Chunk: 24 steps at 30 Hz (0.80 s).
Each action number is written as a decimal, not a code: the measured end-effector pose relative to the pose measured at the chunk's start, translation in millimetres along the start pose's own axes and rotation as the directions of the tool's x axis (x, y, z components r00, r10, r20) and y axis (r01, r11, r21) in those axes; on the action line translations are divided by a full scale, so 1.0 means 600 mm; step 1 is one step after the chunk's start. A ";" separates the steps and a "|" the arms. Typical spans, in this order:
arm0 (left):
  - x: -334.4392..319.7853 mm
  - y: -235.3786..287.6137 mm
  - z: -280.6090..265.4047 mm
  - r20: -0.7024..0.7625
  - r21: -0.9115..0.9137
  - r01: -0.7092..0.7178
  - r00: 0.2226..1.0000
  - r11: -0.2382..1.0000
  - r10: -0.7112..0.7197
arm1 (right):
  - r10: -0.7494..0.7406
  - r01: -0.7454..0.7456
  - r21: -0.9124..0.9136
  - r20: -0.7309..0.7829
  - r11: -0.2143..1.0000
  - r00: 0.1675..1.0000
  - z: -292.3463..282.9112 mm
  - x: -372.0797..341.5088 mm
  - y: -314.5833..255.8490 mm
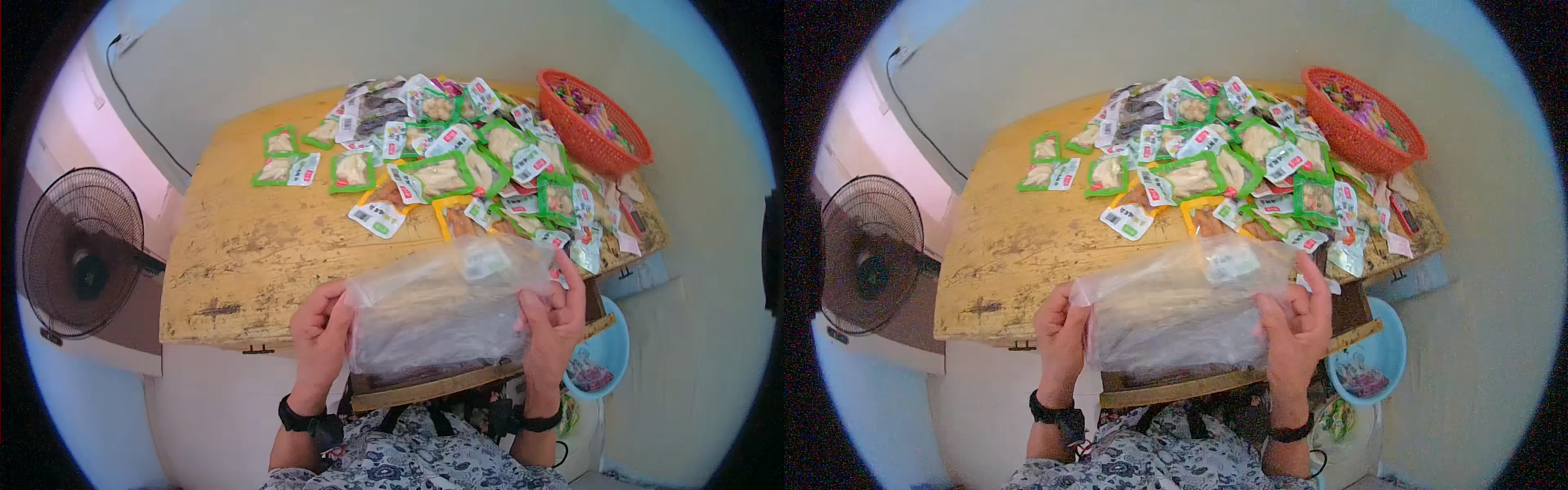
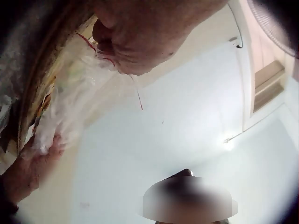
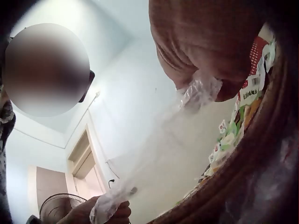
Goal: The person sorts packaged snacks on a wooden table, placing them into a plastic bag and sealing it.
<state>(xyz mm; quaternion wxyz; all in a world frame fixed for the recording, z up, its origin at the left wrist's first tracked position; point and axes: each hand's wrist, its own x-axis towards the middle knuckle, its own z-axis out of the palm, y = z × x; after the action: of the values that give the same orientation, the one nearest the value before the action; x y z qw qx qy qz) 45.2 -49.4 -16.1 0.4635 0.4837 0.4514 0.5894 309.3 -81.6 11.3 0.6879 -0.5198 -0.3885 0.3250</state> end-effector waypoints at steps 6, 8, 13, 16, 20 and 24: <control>-0.004 0.011 -0.021 -0.027 -0.181 0.022 0.999 0.983 -0.027 | -0.206 0.203 -0.367 0.031 0.908 0.978 0.017 -0.004 0.031; 0.000 0.014 -0.028 -0.064 -0.204 0.026 0.997 0.979 -0.040 | -0.400 0.373 -0.542 0.072 0.753 0.913 0.024 -0.006 0.024; 0.004 0.012 -0.052 -0.135 -0.166 0.035 0.989 0.986 -0.057 | -0.431 0.597 -0.542 0.413 0.592 0.802 0.024 -0.052 -0.031; -0.013 0.066 -0.022 -0.232 -0.170 -0.004 0.972 0.985 -0.036 | -0.318 0.571 -0.409 0.538 0.712 0.781 0.089 -0.068 -0.024; -0.039 0.102 -0.038 -0.109 -0.266 -0.134 0.988 0.955 0.108 | -0.201 0.437 -0.223 0.650 0.871 0.733 0.167 -0.098 0.008; -0.078 0.089 -0.086 -0.203 0.027 -0.422 0.885 0.906 0.419 | 0.042 -0.395 0.172 0.878 0.902 0.477 0.270 -0.118 0.007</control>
<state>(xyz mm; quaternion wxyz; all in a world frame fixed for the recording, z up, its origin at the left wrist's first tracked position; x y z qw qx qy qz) -7.1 -108.6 22.7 0.2804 0.5025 0.3756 0.7265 133.2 -65.8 19.0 0.4368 -0.2038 -0.5411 0.6891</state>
